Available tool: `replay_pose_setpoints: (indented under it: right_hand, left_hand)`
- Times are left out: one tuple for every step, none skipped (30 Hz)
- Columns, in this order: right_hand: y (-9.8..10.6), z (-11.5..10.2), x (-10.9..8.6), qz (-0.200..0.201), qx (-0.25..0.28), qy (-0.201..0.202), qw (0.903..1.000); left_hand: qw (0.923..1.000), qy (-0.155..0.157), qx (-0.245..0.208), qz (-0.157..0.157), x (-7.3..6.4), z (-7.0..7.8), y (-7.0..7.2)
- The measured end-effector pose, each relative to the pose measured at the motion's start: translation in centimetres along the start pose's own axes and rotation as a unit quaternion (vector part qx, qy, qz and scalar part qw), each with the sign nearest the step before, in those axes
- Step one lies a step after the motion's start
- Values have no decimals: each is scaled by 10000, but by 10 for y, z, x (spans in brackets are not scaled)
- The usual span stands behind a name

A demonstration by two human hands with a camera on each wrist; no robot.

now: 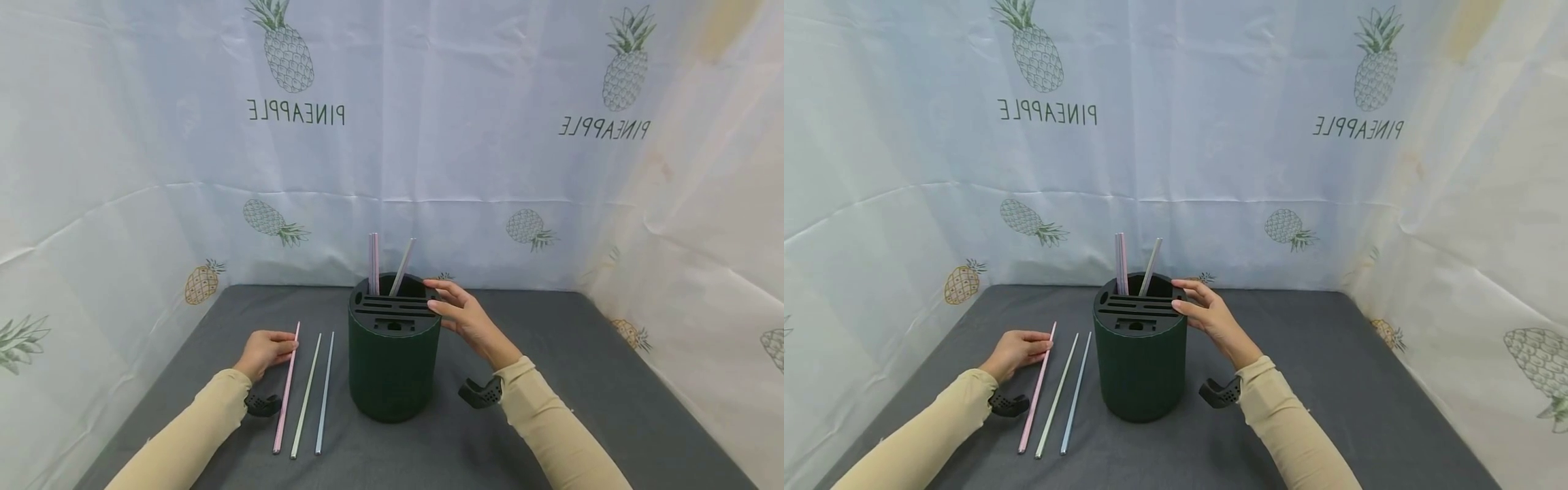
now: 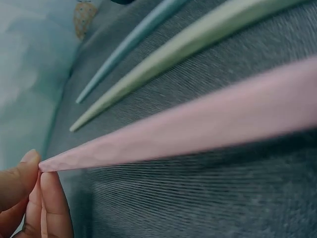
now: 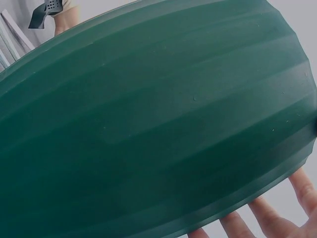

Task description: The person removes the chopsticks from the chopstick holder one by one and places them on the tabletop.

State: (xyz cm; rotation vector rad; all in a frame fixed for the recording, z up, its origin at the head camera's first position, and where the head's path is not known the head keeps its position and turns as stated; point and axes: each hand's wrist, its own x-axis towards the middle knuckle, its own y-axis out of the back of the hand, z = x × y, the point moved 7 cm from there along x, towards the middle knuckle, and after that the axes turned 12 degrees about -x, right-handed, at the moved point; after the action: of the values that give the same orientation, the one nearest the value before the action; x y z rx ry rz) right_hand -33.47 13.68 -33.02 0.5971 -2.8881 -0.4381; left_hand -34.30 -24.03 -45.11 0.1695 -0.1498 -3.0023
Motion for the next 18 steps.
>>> replay_pose_setpoints:
  right_hand:
    - [0,0,0,-2,-1,-1,10000]
    - [0,0,0,-10,2,4,10000]
    - [0,0,0,-23,4,10,10000]
    - [0,0,1,-31,11,17,10000]
    - [0,0,1,-31,17,11,10000]
    - [-1,0,1,-34,21,4,10000]
    - [-1,0,1,-47,26,12,10000]
    - [-1,1,1,-43,25,7,10000]
    - [-1,0,1,-35,20,0,10000]
    - [-1,0,1,-22,21,-8,10000]
    - [-1,0,1,-29,3,3,10000]
    - [-1,0,1,-24,-4,-5,10000]
    - [-1,0,1,-27,-21,4,10000]
    - [0,0,1,-14,-24,-10,10000]
    - [0,0,1,-9,-33,-14,10000]
    - [0,0,1,-16,-37,-11,10000]
    - [0,0,1,-24,-46,-5,10000]
    - [0,0,1,-19,-36,-18,10000]
  left_hand:
    - [10000,-1,19,16,0,-1,0]
    - [10000,-3,37,29,0,-2,-1]
    - [10000,0,33,28,0,-3,-1]
    - [10000,-5,52,1,1,-4,-2]
    - [10000,-14,52,-28,1,-5,-3]
    - [10000,-8,55,-26,1,-6,-4]
    - [10000,-1,66,-20,1,-6,-5]
    - [10000,1,84,-28,1,-7,-6]
    - [9999,-1,113,-48,1,-7,-7]
    - [9999,-10,142,-57,1,-7,-8]
    - [9998,-23,164,-74,1,-7,-9]
    - [9998,-17,192,-53,1,-8,-10]
    - [9997,-31,217,-71,1,-8,-11]
    - [9997,-51,235,-84,1,-7,-12]
    - [9996,-74,269,-95,1,-7,-13]
    - [9995,-92,303,-95,2,-6,-13]
    - [9993,-102,342,-96,2,-6,-14]
    - [9992,-101,384,-72,2,-6,-14]
